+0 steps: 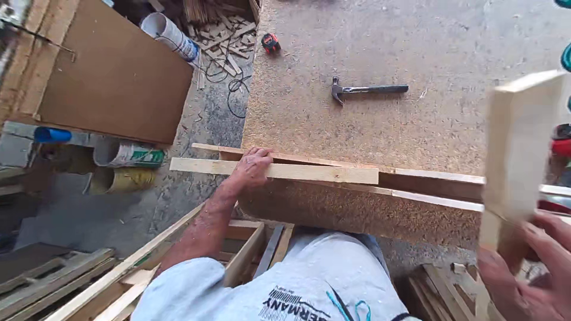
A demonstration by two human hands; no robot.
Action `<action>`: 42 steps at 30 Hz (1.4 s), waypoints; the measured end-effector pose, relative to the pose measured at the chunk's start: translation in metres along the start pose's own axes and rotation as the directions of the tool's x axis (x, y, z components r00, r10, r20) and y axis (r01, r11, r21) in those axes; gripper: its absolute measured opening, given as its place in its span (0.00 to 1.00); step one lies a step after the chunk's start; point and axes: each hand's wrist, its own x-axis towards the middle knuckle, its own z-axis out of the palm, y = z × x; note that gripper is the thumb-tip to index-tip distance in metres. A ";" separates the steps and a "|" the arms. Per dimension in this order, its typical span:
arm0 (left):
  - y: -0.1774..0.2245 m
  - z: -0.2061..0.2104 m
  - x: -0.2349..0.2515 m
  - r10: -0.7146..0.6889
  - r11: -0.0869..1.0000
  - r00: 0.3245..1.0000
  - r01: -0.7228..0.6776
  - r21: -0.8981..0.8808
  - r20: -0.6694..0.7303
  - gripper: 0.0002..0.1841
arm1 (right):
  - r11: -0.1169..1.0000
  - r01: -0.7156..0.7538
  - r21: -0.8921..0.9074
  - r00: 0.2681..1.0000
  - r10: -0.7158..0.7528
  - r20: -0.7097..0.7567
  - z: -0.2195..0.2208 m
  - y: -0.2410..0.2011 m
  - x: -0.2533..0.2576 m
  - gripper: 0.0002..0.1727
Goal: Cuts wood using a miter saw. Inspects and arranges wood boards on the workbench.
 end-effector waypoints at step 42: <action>0.023 0.175 -0.114 -0.073 0.997 0.815 0.081 -0.011 -0.575 0.15 | -0.317 -0.302 0.899 0.097 0.928 0.360 0.151 0.119 -0.155 0.27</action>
